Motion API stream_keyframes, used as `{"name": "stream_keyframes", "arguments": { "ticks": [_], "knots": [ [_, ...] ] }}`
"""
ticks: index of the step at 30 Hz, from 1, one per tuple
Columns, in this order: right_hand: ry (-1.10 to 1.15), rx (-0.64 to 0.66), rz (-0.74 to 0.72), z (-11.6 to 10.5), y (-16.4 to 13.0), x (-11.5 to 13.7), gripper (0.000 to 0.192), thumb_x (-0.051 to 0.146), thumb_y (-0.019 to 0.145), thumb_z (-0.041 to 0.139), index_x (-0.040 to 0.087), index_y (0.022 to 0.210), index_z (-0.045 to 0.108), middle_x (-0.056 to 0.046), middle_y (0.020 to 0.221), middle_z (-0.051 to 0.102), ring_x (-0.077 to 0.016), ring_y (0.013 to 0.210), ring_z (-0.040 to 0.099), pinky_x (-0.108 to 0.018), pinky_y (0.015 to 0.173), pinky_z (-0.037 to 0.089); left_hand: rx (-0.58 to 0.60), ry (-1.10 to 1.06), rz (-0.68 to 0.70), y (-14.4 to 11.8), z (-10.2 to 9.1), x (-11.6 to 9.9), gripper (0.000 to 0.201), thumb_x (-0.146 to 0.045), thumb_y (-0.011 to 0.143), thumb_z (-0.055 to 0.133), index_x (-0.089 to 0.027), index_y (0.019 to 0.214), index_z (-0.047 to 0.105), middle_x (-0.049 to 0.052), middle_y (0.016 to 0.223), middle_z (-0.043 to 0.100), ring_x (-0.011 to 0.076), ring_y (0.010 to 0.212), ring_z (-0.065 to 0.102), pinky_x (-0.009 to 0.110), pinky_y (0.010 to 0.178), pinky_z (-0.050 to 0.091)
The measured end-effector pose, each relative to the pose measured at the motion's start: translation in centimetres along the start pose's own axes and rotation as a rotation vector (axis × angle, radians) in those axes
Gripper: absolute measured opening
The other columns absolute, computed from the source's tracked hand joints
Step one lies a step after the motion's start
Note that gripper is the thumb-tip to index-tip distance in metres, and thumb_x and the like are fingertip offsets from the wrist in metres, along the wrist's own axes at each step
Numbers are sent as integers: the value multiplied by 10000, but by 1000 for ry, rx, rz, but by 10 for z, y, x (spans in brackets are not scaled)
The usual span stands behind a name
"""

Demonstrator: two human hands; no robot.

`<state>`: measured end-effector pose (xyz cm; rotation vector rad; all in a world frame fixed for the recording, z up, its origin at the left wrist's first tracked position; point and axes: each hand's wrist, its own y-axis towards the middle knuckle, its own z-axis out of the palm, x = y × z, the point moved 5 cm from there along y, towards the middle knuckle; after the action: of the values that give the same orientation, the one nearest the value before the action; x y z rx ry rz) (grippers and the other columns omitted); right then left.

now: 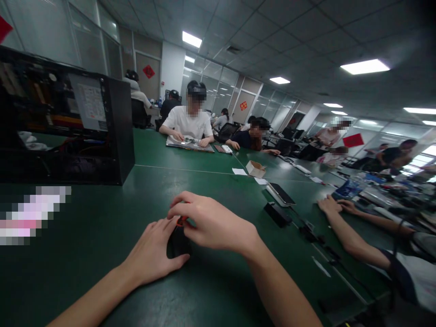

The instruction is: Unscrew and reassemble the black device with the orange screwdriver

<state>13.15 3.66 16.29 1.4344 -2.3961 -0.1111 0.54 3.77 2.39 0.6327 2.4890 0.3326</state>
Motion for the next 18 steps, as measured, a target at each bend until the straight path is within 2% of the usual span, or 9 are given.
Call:
{"name": "stream_keyframes", "arguments": {
  "ticks": [3,5,9,11,14,16,18],
  "knots": [
    [-66,-31,68,-1,-1,-7,176,230,975,555,174,1094,671,-86,1075,655,-182,905,638,-301,792,500,2,21,11,1,2,3,708,-504,700,781,-225,1311,559,141,1329,643,407,1207,604,577,1028,461],
    [-51,-51,65,-2,-2,-9,172,179,968,544,169,1083,672,-90,1070,650,-180,912,633,-304,804,497,19,30,15,2,5,5,718,-525,704,775,-221,1319,561,144,1352,632,409,1229,591,576,1044,451],
    [21,-24,-20,-1,-5,-4,332,0,858,539,169,1116,660,-101,1246,601,-184,1066,611,-299,897,481,18,38,26,2,6,5,780,-529,720,764,-209,1382,504,160,1412,582,406,1273,554,577,1077,429],
    [-38,-25,-1,-1,-7,-4,270,52,882,561,163,1105,666,-102,1199,621,-190,1002,617,-306,843,476,15,29,64,2,6,1,786,-506,743,752,-208,1413,469,157,1437,556,395,1308,525,564,1104,410],
    [-126,-48,42,-2,-9,-6,156,145,940,562,161,1032,686,-81,1022,658,-182,872,610,-303,754,446,27,-6,138,3,3,-5,729,-456,780,727,-207,1413,464,140,1405,576,380,1310,519,544,1119,401],
    [-110,-41,9,-2,-11,-5,199,81,914,551,167,1026,690,-76,1033,660,-179,899,611,-292,766,441,40,-27,153,4,1,-6,661,-447,793,716,-204,1370,501,129,1353,607,369,1258,555,526,1090,431],
    [-83,-19,-36,-2,-12,-2,280,18,864,555,173,1055,688,-82,1125,654,-183,970,615,-286,800,446,45,-27,157,4,0,-5,626,-451,794,716,-203,1338,529,122,1321,625,363,1220,576,513,1066,453]
  ]
}}
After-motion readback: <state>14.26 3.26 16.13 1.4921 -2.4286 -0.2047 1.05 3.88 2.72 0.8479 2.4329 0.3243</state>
